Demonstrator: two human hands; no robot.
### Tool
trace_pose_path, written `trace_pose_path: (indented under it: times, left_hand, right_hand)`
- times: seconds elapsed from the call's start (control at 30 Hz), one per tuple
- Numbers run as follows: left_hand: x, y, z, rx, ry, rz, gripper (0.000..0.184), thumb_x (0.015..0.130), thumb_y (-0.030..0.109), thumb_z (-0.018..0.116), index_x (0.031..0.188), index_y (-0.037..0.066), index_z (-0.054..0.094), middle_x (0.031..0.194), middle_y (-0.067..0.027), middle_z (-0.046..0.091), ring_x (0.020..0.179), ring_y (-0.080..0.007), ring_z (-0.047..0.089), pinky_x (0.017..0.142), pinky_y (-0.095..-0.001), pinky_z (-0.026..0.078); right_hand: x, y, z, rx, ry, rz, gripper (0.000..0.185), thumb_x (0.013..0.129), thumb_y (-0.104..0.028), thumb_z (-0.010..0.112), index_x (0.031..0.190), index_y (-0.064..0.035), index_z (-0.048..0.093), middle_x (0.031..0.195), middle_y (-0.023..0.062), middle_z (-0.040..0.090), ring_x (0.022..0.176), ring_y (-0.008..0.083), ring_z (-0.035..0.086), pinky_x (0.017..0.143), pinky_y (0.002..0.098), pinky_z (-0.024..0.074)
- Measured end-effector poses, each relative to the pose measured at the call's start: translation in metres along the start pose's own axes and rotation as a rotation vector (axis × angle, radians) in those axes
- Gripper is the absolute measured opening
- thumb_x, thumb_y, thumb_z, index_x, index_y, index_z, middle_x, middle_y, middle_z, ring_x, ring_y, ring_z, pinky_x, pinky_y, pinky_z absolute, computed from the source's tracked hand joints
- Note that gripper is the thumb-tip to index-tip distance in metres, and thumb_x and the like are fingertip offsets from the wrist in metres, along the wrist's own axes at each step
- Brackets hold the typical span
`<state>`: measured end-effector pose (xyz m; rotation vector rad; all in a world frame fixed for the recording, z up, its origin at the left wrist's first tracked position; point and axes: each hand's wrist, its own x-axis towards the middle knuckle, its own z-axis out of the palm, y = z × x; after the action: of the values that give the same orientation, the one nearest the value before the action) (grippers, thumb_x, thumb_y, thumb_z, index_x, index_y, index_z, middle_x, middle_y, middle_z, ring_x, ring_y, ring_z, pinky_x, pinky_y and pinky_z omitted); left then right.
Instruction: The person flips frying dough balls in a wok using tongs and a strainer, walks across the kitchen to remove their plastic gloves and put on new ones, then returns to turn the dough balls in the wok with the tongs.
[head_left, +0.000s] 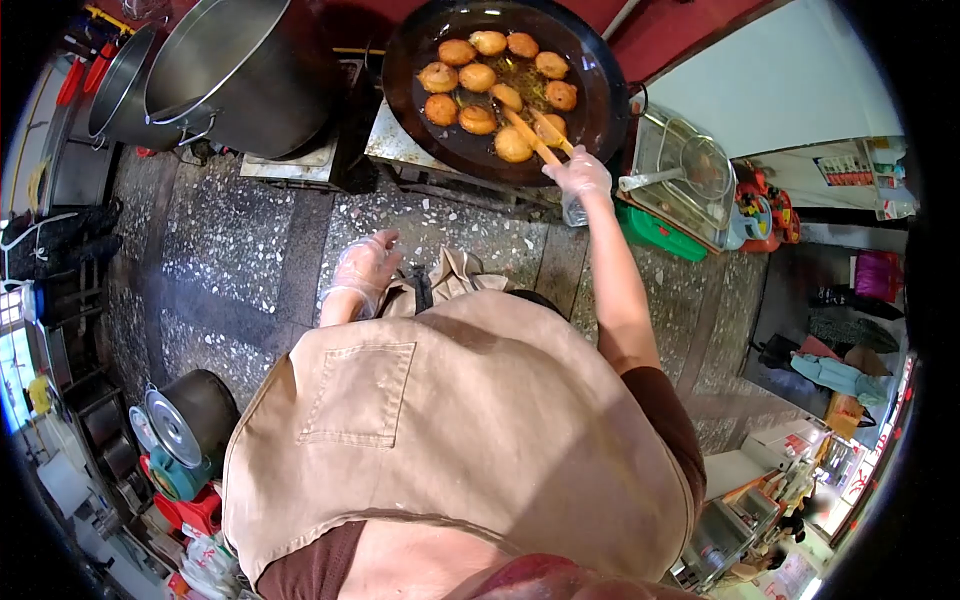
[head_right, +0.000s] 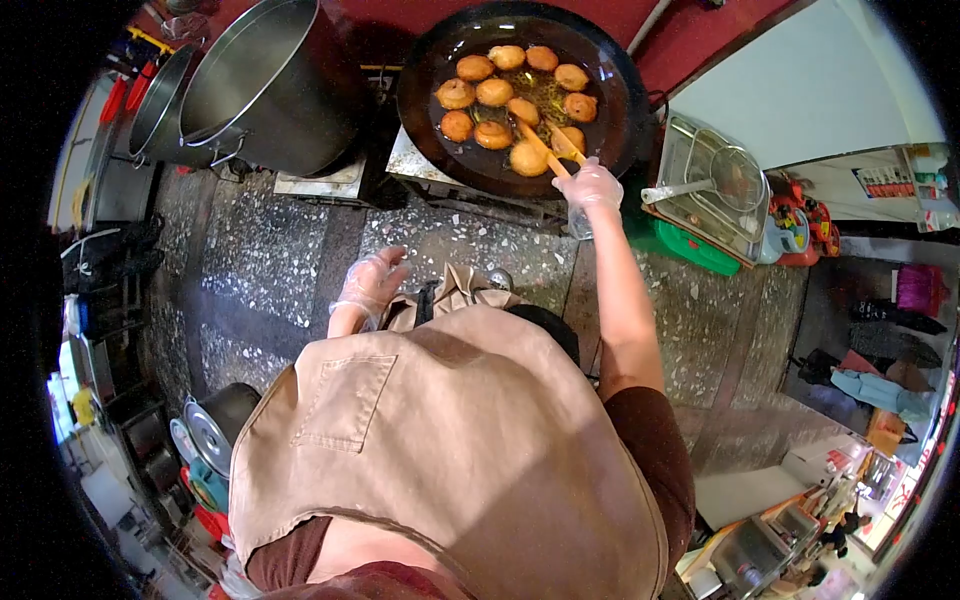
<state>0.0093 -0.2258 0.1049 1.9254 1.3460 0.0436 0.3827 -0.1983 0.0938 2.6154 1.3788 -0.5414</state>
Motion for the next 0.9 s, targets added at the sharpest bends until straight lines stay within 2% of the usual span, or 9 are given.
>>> trace_pose_path:
  times: [0.07,0.1,0.13,0.23,0.33,0.4,0.6,0.67,0.9]
  left_hand:
    - [-0.001,0.001,-0.001,-0.012,0.001,-0.005,0.039,0.084,0.023,0.059,0.117,0.002,0.056,0.103,-0.0207,0.064,0.096,-0.0357,0.062,0.082,-0.0403,0.048]
    - [-0.001,0.000,-0.001,-0.015,0.004,-0.007,0.039,0.084,0.023,0.059,0.117,0.002,0.056,0.103,-0.0207,0.064,0.096,-0.0357,0.062,0.082,-0.0403,0.048]
    - [-0.001,-0.002,0.000,-0.007,0.007,0.000,0.039,0.084,0.022,0.059,0.117,0.002,0.056,0.103,-0.0206,0.064,0.096,-0.0358,0.061,0.083,-0.0403,0.048]
    - [0.000,-0.001,-0.001,0.002,0.009,0.004,0.039,0.083,0.022,0.059,0.117,0.002,0.056,0.104,-0.0205,0.064,0.097,-0.0358,0.061,0.083,-0.0403,0.048]
    - [0.001,0.000,-0.003,0.002,0.004,0.000,0.039,0.083,0.021,0.059,0.117,0.002,0.056,0.105,-0.0206,0.064,0.098,-0.0357,0.061,0.084,-0.0403,0.048]
    - [0.001,0.000,-0.003,0.000,-0.002,0.001,0.039,0.083,0.021,0.059,0.117,0.002,0.056,0.105,-0.0207,0.064,0.098,-0.0356,0.061,0.084,-0.0402,0.048]
    - [0.002,0.003,-0.003,-0.030,0.008,-0.012,0.040,0.082,0.020,0.057,0.117,0.001,0.056,0.105,-0.0210,0.064,0.098,-0.0352,0.061,0.085,-0.0397,0.048]
    - [0.002,0.004,-0.003,-0.031,0.010,-0.015,0.039,0.082,0.019,0.057,0.117,0.001,0.057,0.105,-0.0210,0.064,0.098,-0.0351,0.061,0.085,-0.0395,0.048]
    - [0.003,0.004,-0.003,-0.025,-0.002,-0.016,0.039,0.082,0.020,0.057,0.116,0.002,0.057,0.104,-0.0208,0.064,0.098,-0.0351,0.061,0.085,-0.0396,0.048]
  right_hand:
    - [0.023,0.017,0.014,0.279,-0.167,-0.044,0.066,0.073,-0.044,0.070,0.116,0.0044,0.055,0.102,0.0156,0.064,0.095,0.0274,0.062,0.081,0.0361,0.0459]
    - [0.059,0.044,0.063,0.626,-0.175,-0.088,0.057,0.074,-0.044,0.072,0.104,0.0041,0.061,0.092,0.0112,0.063,0.079,0.0224,0.060,0.071,0.0347,0.0461]
    - [0.049,0.037,0.048,0.623,-0.175,-0.091,0.057,0.074,-0.044,0.072,0.104,0.0041,0.061,0.092,0.0112,0.063,0.079,0.0224,0.060,0.071,0.0347,0.0461]
    - [0.048,0.033,0.035,0.873,-0.376,0.209,0.048,0.075,-0.046,0.073,0.097,-0.0045,0.063,0.080,0.0059,0.058,0.066,0.0169,0.054,0.054,0.0330,0.0447]
    - [0.040,0.034,0.035,1.205,-0.469,0.280,0.048,0.074,-0.049,0.073,0.092,-0.0063,0.061,0.076,0.0065,0.058,0.062,0.0172,0.055,0.053,0.0315,0.0459]
    - [0.036,0.033,0.028,1.238,-0.502,0.278,0.051,0.075,-0.052,0.070,0.093,-0.0052,0.061,0.077,0.0103,0.061,0.063,0.0190,0.058,0.055,0.0314,0.0486]
    - [0.036,0.033,0.027,1.489,-0.666,0.280,0.072,0.078,-0.056,0.064,0.104,0.0097,0.053,0.083,0.0188,0.062,0.069,0.0242,0.060,0.061,0.0322,0.0517]
    - [0.039,0.033,0.032,1.691,-0.767,0.349,0.078,0.082,-0.057,0.060,0.104,0.0170,0.049,0.081,0.0218,0.060,0.061,0.0266,0.059,0.055,0.0345,0.0518]
    - [0.030,0.032,0.041,1.904,-0.866,0.357,0.089,0.081,-0.059,0.059,0.108,0.0235,0.044,0.087,0.0262,0.057,0.068,0.0304,0.060,0.060,0.0357,0.0524]
